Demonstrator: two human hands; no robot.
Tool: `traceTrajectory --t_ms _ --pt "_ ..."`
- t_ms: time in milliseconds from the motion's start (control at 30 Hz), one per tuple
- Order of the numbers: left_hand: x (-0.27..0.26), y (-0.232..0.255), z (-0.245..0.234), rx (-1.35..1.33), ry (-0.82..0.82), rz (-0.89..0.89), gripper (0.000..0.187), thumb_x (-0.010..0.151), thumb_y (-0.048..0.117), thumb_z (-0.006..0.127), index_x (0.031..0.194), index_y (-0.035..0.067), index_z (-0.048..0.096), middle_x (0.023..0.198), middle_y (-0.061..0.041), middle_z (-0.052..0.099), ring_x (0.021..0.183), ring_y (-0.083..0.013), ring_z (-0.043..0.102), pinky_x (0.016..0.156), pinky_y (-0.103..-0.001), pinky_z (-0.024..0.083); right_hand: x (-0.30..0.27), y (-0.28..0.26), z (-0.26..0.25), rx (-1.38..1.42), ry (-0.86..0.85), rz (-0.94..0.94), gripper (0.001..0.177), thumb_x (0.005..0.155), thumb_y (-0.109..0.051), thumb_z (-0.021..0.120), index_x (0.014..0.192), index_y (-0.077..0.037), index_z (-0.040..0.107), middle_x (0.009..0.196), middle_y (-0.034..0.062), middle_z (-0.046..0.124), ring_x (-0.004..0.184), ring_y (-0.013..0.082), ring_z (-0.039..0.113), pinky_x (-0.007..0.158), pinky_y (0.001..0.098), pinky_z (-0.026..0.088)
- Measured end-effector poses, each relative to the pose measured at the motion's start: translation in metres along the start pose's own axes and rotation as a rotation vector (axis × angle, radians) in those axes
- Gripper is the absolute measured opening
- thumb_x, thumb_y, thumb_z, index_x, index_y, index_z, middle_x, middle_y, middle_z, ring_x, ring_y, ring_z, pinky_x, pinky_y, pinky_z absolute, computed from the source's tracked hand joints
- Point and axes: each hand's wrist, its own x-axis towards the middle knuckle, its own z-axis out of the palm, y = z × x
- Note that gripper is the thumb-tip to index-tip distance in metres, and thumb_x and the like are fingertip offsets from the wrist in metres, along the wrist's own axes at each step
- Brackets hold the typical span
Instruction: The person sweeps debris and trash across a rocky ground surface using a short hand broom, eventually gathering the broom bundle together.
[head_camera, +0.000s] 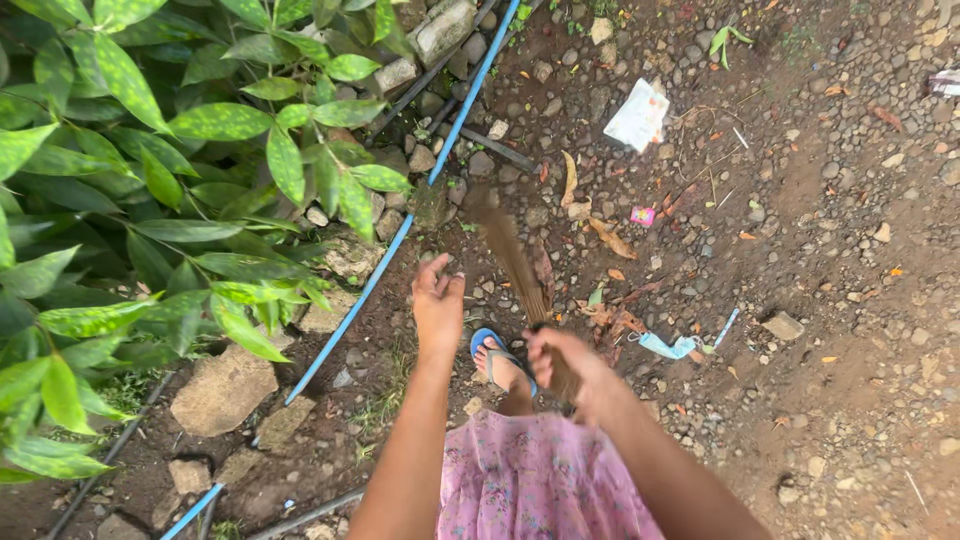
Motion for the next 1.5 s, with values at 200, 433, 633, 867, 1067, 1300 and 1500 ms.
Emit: traceTrajectory --t_ms 200,433,633,867,1067,1300,1500 --pt "-0.032 -0.003 0.017 0.044 0.006 0.033 0.044 0.091 0.012 0.069 0.134 0.011 0.062 0.153 -0.021 0.045 0.125 -0.0324 0.065 0.102 -0.038 0.054 0.04 -0.019 -0.046 0.095 0.105 -0.26 0.012 0.088 -0.011 0.065 0.088 -0.008 0.053 0.069 0.0014 0.053 0.052 0.0121 0.049 0.044 0.0287 0.046" --pt "-0.068 -0.013 0.037 0.125 0.003 -0.026 0.041 0.091 0.017 0.071 0.131 0.011 0.063 0.153 -0.021 0.042 0.122 -0.0314 0.066 0.098 -0.037 0.057 -0.009 -0.014 -0.061 -0.042 0.011 -0.122 0.006 0.091 -0.012 0.063 0.085 -0.011 0.061 0.065 0.0013 0.058 0.051 0.0111 0.054 0.044 0.0256 0.046" --pt "-0.084 -0.028 0.036 0.17 0.01 -0.028 0.045 0.09 0.013 0.069 0.135 0.01 0.064 0.15 -0.022 0.049 0.121 -0.0321 0.068 0.099 -0.036 0.056 0.008 -0.049 -0.087 -0.029 0.214 -0.269 0.012 0.088 -0.01 0.059 0.078 -0.011 0.053 0.059 -0.0005 0.052 0.046 0.0121 0.052 0.041 0.03 0.05" --pt "-0.095 -0.034 0.045 0.091 0.04 -0.052 0.046 0.09 0.012 0.07 0.135 0.011 0.062 0.158 -0.022 0.036 0.124 -0.0339 0.065 0.1 -0.037 0.055 -0.125 0.044 -0.084 0.011 0.037 -0.002 0.021 0.083 -0.003 0.064 0.104 -0.006 0.062 0.065 0.0025 0.053 0.045 0.0113 0.051 0.039 0.0262 0.046" --pt "-0.111 -0.038 0.05 0.027 0.051 -0.046 0.045 0.089 0.01 0.07 0.133 0.01 0.062 0.157 -0.022 0.039 0.123 -0.033 0.065 0.099 -0.037 0.055 -0.085 0.031 -0.162 0.071 -0.043 0.165 0.017 0.089 0.001 0.068 0.102 0.0 0.057 0.074 0.0052 0.059 0.052 0.0074 0.051 0.04 0.0185 0.042" --pt "-0.126 -0.044 0.055 -0.057 0.083 -0.066 0.042 0.091 0.01 0.07 0.132 0.011 0.064 0.152 -0.019 0.043 0.12 -0.0267 0.066 0.098 -0.034 0.055 -0.122 0.082 -0.129 -0.161 0.332 -0.113 0.015 0.086 -0.004 0.067 0.097 -0.01 0.058 0.071 0.0034 0.058 0.055 0.0135 0.053 0.046 0.0314 0.049" --pt "-0.144 -0.042 0.053 0.114 0.116 -0.127 0.042 0.093 0.01 0.069 0.135 0.013 0.064 0.144 -0.019 0.053 0.112 -0.0269 0.071 0.1 -0.033 0.052 -0.077 0.106 -0.113 -0.086 -0.073 0.218 0.01 0.091 -0.009 0.068 0.09 -0.011 0.059 0.07 0.0011 0.06 0.052 0.0104 0.055 0.042 0.0253 0.047"
